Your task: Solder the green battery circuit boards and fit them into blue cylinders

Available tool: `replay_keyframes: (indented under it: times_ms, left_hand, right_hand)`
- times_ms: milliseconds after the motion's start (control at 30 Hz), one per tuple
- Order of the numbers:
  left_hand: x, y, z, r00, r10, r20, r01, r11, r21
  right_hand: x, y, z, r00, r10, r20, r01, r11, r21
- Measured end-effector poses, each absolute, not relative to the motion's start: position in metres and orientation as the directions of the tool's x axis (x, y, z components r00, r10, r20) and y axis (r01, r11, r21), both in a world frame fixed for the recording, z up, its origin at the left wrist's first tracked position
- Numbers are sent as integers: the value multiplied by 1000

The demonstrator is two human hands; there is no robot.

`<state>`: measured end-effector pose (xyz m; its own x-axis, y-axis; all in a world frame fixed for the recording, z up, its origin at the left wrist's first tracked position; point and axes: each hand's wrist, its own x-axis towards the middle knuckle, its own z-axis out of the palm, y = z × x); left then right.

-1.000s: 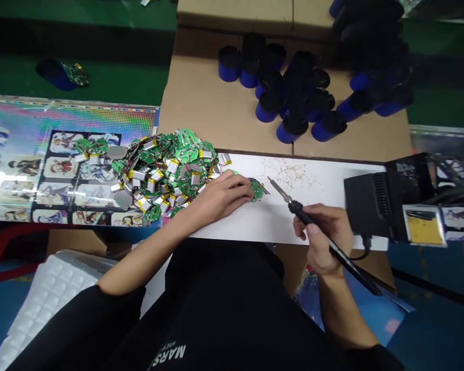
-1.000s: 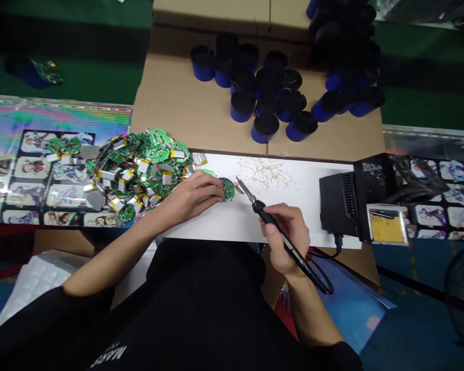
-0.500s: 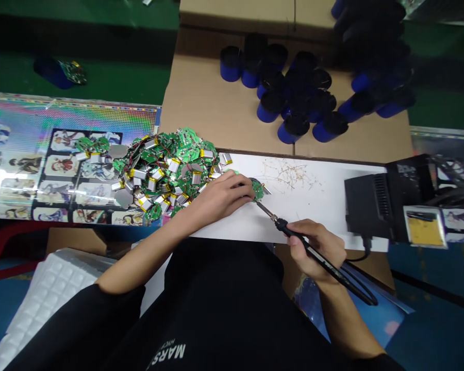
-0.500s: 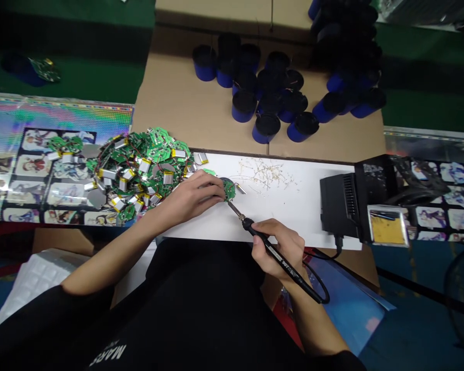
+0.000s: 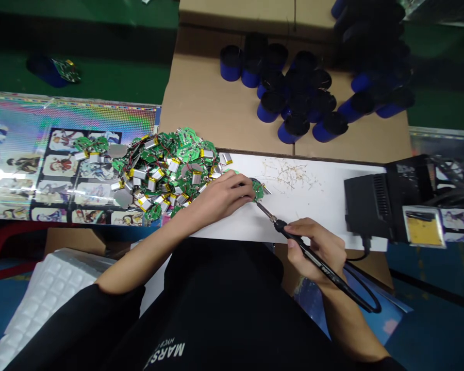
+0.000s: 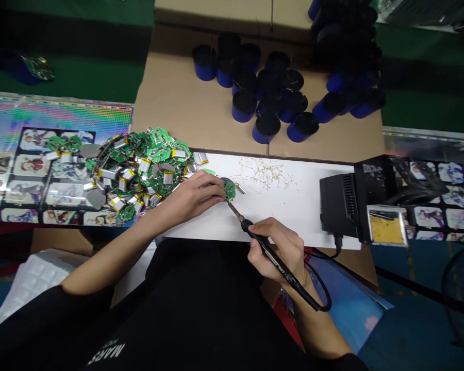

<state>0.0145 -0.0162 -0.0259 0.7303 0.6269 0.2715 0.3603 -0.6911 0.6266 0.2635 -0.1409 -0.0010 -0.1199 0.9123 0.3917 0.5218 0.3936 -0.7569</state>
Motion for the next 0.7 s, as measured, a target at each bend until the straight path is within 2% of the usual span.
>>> replay_keyframes:
  times_ms: [367,567,700]
  left_hand:
    - [14,-16,-26,735,625,264,363,-690,626]
    - [15,-16,-22,734,630,255,388,-697,603]
    - [12,-18,-21,731,632,255,411,-707,575]
  right_hand:
    - [274,-152,7,68,878,475,539,368,-758]
    - [282,-155,-16,241,864,442,510,274,-815]
    - [281,-155,-27,379,845,378,512,149,-846]
